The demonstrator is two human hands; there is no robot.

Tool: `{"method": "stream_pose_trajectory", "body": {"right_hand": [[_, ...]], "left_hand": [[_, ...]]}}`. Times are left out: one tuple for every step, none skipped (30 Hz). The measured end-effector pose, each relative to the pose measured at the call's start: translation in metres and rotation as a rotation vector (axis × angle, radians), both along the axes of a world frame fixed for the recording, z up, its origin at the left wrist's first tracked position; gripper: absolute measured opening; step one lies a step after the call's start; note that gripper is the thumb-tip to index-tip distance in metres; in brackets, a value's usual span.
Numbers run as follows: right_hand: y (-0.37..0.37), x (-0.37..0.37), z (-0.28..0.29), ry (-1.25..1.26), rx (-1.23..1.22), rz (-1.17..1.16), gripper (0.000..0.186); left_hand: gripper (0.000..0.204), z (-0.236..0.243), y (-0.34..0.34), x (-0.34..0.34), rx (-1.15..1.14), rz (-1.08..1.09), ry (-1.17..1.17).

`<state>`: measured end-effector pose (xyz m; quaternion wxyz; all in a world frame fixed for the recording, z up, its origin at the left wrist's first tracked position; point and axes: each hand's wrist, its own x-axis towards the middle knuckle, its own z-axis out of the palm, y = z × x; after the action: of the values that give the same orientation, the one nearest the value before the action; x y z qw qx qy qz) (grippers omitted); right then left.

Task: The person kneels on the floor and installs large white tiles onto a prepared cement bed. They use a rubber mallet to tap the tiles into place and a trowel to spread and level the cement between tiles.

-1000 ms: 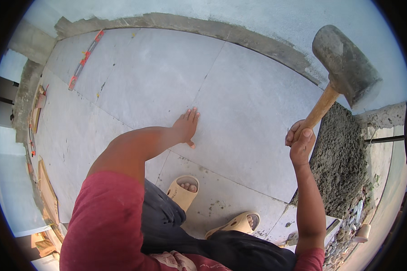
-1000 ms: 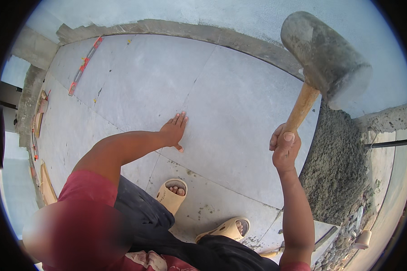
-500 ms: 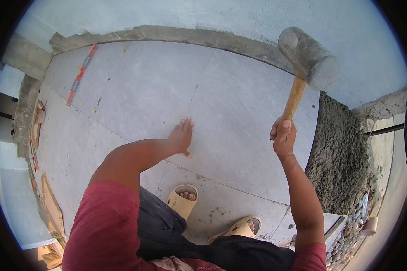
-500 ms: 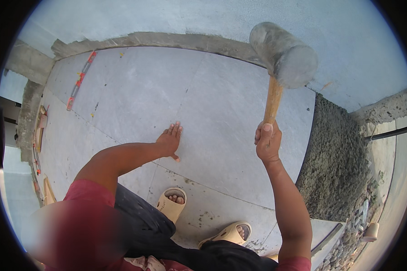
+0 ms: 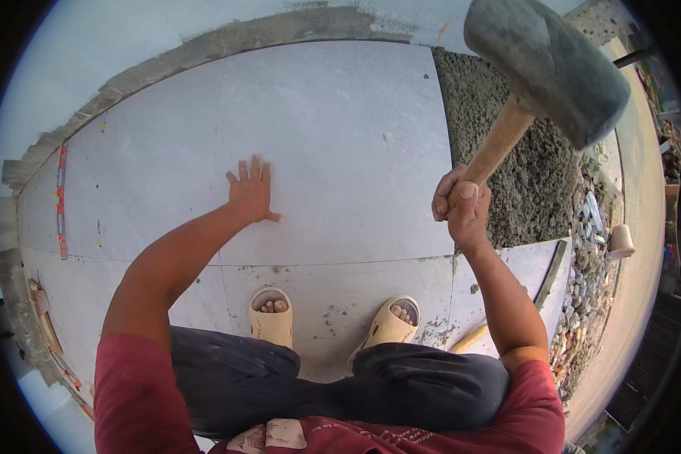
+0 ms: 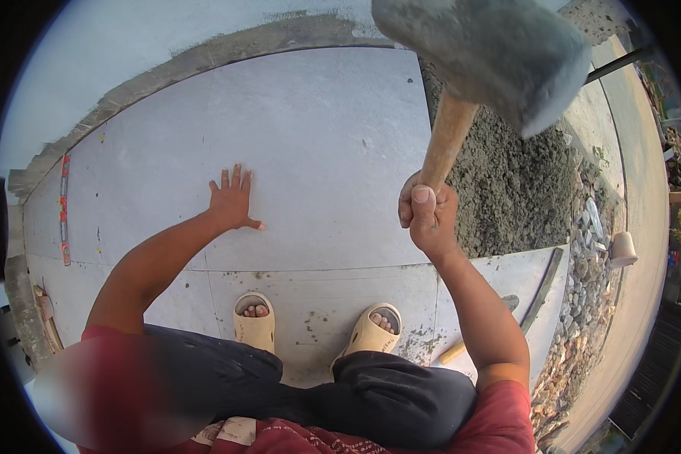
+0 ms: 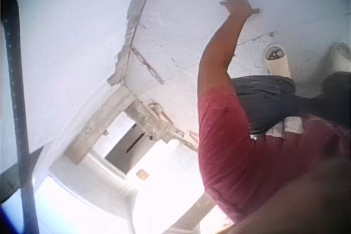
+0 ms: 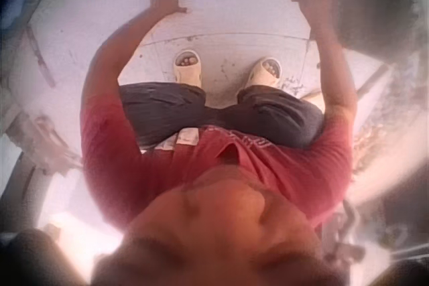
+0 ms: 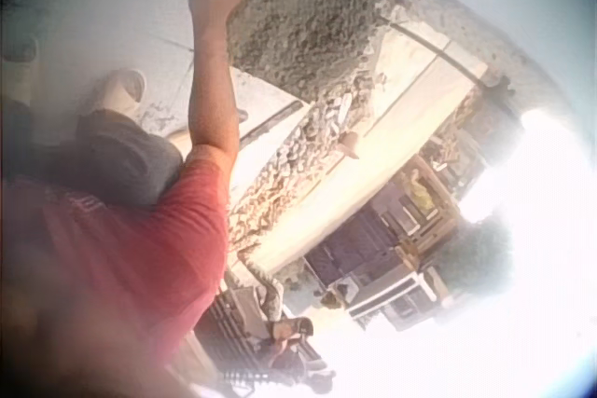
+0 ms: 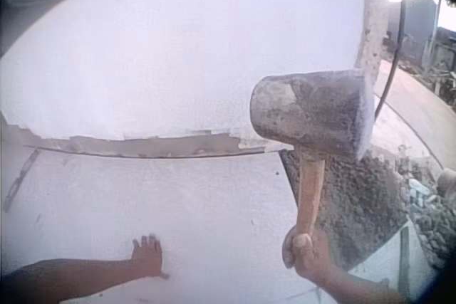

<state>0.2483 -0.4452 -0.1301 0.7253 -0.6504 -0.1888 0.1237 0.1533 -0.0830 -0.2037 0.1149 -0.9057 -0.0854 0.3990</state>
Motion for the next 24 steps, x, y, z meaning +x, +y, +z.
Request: {"method": "stream_pose_trajectory", "body": {"right_hand": [[-0.038,-0.020,-0.038,-0.020,-0.208,-0.049,0.049],[-0.077,-0.035,-0.083,-0.057,-0.396,-0.093,0.050],[-0.097,-0.046,-0.108,-0.083,-0.564,-0.115,0.051],[-0.106,-0.047,-0.109,-0.004,-0.674,-0.068,0.052],[-0.114,-0.041,-0.108,0.070,-0.782,-0.020,0.053],[-0.119,-0.039,-0.106,0.156,-0.897,0.023,0.053],[-0.109,-0.027,-0.071,0.187,-0.761,-0.006,0.055],[-0.096,-0.021,-0.023,0.225,-0.644,-0.027,0.054],[-0.081,-0.018,0.006,0.170,-0.506,-0.046,0.053],[-0.083,-0.014,0.021,0.125,-0.488,-0.041,0.056],[-0.086,-0.017,0.022,0.071,-0.389,-0.064,0.058],[-0.084,-0.024,0.022,0.017,-0.289,-0.084,0.059],[-0.082,-0.029,0.020,-0.036,-0.185,-0.101,0.061],[-0.084,-0.036,0.005,-0.095,-0.119,-0.060,0.063],[-0.092,-0.050,-0.020,-0.104,-0.109,-0.058,0.061],[-0.112,-0.065,-0.050,-0.083,-0.264,-0.048,0.059],[-0.154,-0.080,-0.089,-0.030,-0.587,-0.032,0.059],[-0.157,-0.077,-0.095,0.152,-0.878,0.070,0.058],[-0.159,-0.073,-0.099,0.338,-1.171,0.171,0.058],[-0.155,-0.066,-0.092,0.269,-1.001,0.103,0.059],[-0.142,-0.052,-0.078,0.199,-0.819,0.042,0.060],[-0.118,-0.028,-0.044,0.250,-0.764,0.037,0.058],[-0.098,-0.009,-0.020,0.180,-0.649,0.021,0.056],[-0.077,0.006,0.006,0.167,-0.558,-0.018,0.054]], "left_hand": [[0.138,0.002,-0.015,0.018,-0.062,-0.043,-0.063],[0.139,0.001,-0.027,0.038,-0.089,-0.015,-0.081],[0.141,0.000,-0.029,0.046,-0.094,0.028,-0.085],[0.141,-0.005,-0.029,0.050,-0.086,0.058,-0.076],[0.142,-0.008,-0.030,0.055,-0.077,0.087,-0.074],[0.143,-0.015,-0.033,0.059,-0.076,0.108,-0.063],[0.143,-0.019,-0.029,0.062,-0.061,0.124,-0.083],[0.143,-0.022,-0.026,0.058,-0.062,0.141,-0.094],[0.144,-0.024,-0.021,0.047,-0.058,0.166,-0.104],[0.143,-0.025,-0.018,0.046,-0.051,0.167,-0.103],[0.143,-0.025,-0.018,0.044,-0.037,0.166,-0.098],[0.143,-0.026,-0.019,0.043,-0.021,0.167,-0.092],[0.142,-0.028,-0.020,0.045,-0.015,0.163,-0.089],[0.142,-0.025,-0.021,0.046,-0.009,0.165,-0.089],[0.142,-0.024,-0.024,0.048,-0.008,0.156,-0.087],[0.142,-0.024,-0.027,0.049,-0.015,0.149,-0.082],[0.142,-0.025,-0.036,0.054,-0.037,0.130,-0.081],[0.142,-0.025,-0.035,0.055,-0.026,0.130,-0.078],[0.143,-0.028,-0.037,0.056,-0.027,0.126,-0.081],[0.143,-0.031,-0.037,0.056,-0.025,0.123,-0.083],[0.143,-0.032,-0.033,0.054,-0.010,0.124,-0.082],[0.143,-0.028,-0.027,0.051,0.003,0.133,-0.083],[0.143,-0.025,-0.026,0.047,0.005,0.131,-0.080],[0.143,-0.023,-0.026,0.049,-0.002,0.127,-0.089]]}}
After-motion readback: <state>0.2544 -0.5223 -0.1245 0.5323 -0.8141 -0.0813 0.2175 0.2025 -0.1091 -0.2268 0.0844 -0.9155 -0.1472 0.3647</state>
